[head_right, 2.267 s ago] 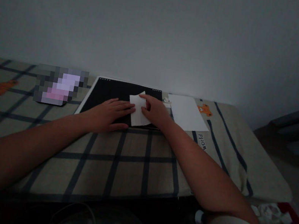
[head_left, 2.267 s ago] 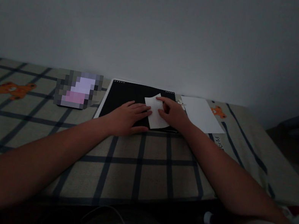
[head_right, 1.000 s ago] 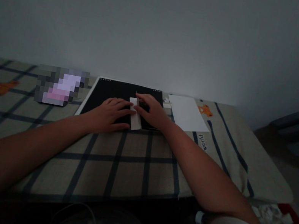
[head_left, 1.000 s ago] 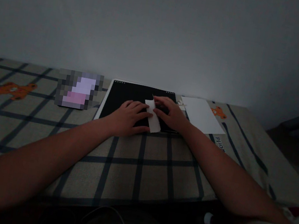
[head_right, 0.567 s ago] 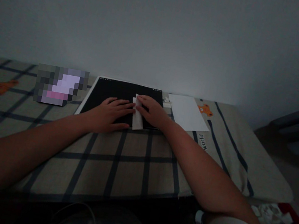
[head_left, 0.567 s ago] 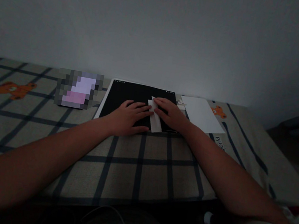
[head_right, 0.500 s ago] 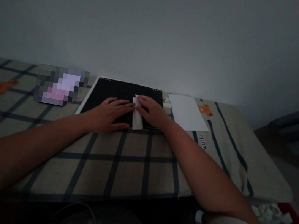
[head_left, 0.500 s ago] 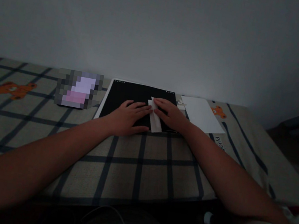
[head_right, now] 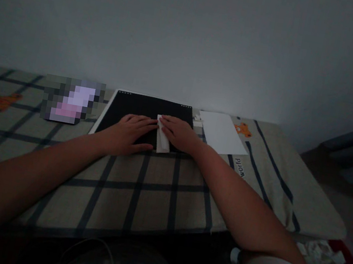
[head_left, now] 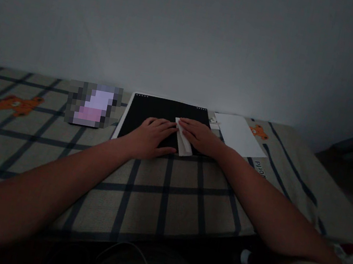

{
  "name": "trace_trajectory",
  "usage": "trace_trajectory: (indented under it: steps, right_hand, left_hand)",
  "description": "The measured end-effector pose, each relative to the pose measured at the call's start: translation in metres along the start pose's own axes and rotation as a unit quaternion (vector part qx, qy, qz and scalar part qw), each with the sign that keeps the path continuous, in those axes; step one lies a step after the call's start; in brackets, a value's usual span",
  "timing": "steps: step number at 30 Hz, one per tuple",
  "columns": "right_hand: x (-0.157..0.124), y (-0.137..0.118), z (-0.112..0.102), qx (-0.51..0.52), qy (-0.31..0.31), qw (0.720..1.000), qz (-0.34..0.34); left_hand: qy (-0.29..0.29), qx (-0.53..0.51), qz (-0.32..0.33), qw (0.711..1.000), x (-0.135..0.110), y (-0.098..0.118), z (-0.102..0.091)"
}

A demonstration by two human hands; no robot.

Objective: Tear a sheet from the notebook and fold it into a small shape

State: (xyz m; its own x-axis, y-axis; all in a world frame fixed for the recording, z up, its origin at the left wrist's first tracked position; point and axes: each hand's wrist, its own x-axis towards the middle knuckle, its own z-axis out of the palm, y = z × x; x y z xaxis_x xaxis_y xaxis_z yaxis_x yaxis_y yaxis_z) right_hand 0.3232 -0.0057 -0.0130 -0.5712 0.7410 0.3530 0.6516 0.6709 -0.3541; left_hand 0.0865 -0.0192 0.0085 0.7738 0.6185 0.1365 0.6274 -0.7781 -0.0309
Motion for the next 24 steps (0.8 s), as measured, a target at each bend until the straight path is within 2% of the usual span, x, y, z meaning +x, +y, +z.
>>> trace_trajectory:
  steps: [5, 14, 19, 24]
  right_hand:
    - [-0.001, -0.003, 0.001, -0.020, 0.006, 1.000, -0.004]
    - [0.000, -0.011, -0.003, -0.028, 0.011, 0.999, 0.034]
    - [0.001, -0.012, -0.003, -0.037, 0.000, 0.999, 0.026]
    - [0.001, -0.014, -0.003, -0.041, 0.004, 0.998, 0.041]
  left_hand:
    - [0.002, 0.000, 0.003, 1.000, 0.000, 0.000, 0.000]
    - [0.015, -0.017, 0.008, 1.000, 0.000, -0.002, 0.000]
    - [0.023, -0.039, 0.005, 0.999, 0.000, -0.002, -0.002]
    - [0.007, -0.029, 0.011, 0.999, 0.001, -0.002, -0.003]
